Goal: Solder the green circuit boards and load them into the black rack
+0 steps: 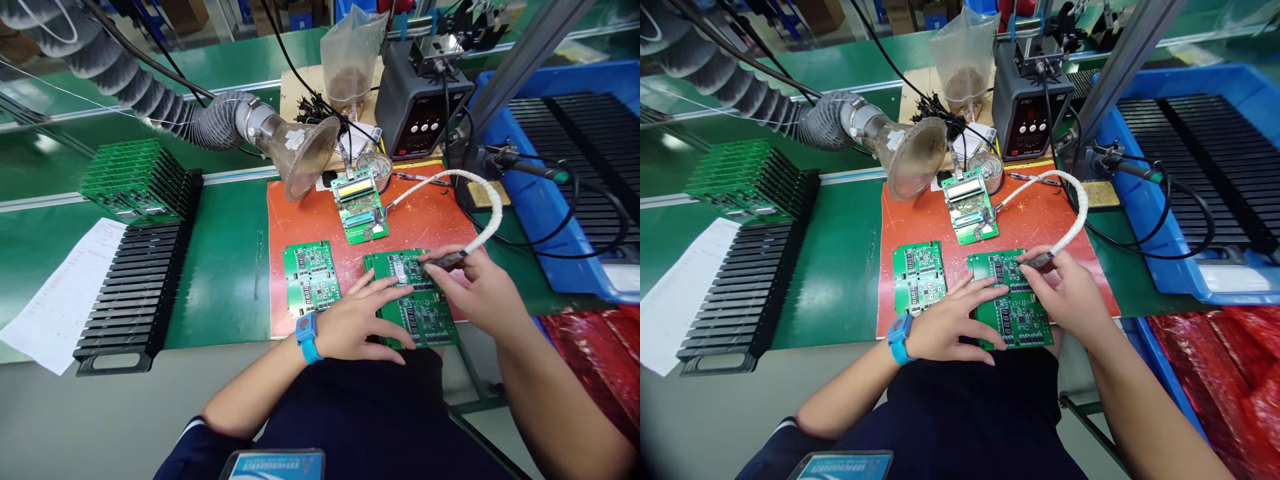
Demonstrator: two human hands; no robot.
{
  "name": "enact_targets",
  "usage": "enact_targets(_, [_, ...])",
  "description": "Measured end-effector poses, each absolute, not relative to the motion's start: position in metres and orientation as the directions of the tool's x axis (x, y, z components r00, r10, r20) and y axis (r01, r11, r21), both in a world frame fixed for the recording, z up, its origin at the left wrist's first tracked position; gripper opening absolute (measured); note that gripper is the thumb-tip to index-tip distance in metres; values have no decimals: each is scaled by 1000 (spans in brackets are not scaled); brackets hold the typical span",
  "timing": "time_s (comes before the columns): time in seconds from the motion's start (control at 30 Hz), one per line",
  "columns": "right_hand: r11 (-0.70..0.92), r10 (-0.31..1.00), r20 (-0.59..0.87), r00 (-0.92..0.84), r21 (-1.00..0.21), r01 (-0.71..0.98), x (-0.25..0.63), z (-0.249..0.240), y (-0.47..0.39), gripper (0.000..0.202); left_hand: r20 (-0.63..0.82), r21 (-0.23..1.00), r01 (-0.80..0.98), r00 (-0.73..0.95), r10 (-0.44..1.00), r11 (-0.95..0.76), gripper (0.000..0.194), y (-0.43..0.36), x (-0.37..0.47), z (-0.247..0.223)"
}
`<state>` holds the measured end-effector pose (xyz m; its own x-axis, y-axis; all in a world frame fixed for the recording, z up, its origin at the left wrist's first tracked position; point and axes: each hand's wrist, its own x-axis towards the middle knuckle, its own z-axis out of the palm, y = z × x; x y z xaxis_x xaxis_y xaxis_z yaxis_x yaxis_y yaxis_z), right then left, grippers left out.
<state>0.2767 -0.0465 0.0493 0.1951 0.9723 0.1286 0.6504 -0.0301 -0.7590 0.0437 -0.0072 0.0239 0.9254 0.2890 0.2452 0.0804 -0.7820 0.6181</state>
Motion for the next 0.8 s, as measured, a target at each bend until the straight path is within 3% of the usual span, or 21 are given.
enact_targets(0.3, [-79,921,149,359,-833,548,266,37,-47,19,262,616,77,918,297,-784,31,-8,45,21])
enact_targets(0.8, [-34,952,134,276,-848,529,270,45,-49,17,281,619,67,912,300,-782,30,-9,45,20])
